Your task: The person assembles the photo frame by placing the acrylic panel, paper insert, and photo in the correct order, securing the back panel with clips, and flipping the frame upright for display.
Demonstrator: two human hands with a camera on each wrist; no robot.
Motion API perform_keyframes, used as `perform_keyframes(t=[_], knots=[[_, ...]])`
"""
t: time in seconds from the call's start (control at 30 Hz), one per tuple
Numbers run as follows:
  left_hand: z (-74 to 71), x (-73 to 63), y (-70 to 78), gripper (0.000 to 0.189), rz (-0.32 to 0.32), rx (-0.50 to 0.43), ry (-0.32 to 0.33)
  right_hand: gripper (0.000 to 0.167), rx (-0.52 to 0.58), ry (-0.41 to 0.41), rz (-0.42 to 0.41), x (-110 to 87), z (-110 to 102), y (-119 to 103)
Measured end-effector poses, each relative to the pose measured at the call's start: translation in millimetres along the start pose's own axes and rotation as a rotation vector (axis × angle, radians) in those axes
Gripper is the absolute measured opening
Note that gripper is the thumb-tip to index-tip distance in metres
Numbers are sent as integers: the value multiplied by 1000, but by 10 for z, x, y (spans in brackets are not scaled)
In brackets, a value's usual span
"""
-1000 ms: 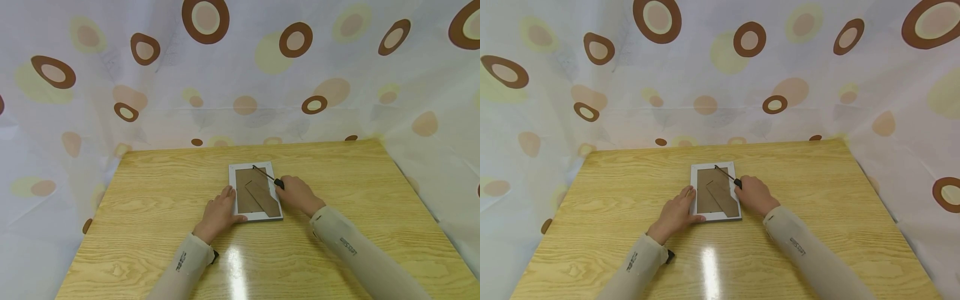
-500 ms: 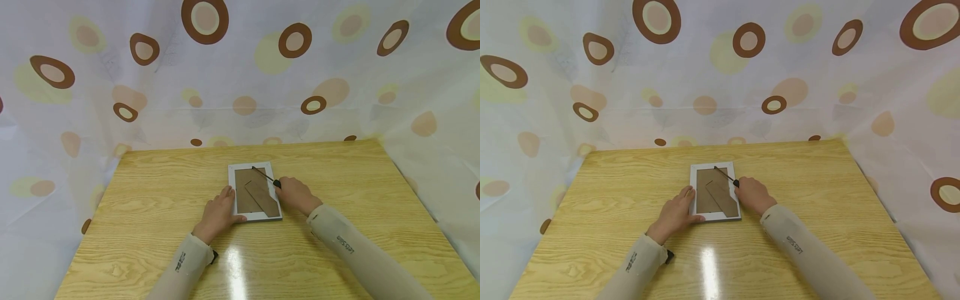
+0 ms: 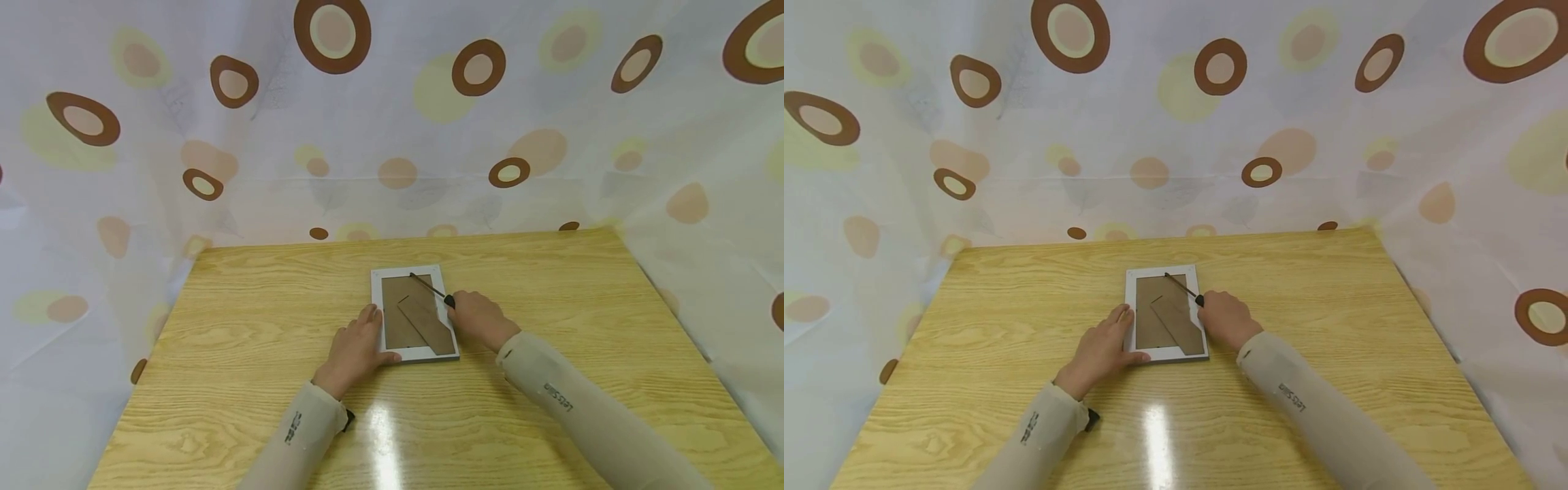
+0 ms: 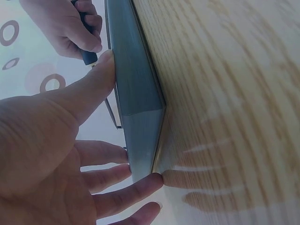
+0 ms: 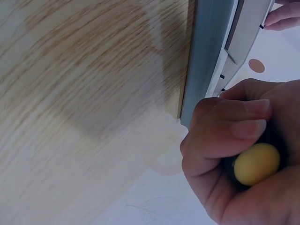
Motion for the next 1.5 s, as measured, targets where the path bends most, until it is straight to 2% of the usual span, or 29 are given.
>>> perform_keyframes(t=[0.47, 0.67, 1.07, 1.5], knots=[[14, 7, -23, 97, -9, -7, -7, 24, -17, 11, -4, -28, 24, -28], [19, 8, -23, 98, -8, 4, -7, 22, -25, -12, -4, -32, 68, -2], [11, 6, -9, 97, -8, 11, -14, 19, -40, -21, 34, -32, 125, 19], [4, -2, 2, 96, -5, 17, -2, 18, -36, -9, 36, -51, 122, 5]])
Point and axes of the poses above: each hand's wrist, its own x-axis towards the middle knuckle, its own z-axis out of the palm, y = z × x, the point moved 7 cm from there along x, towards the middle knuckle, and after that the axes turned 9 degrees about -z, right-handed, at the moved point
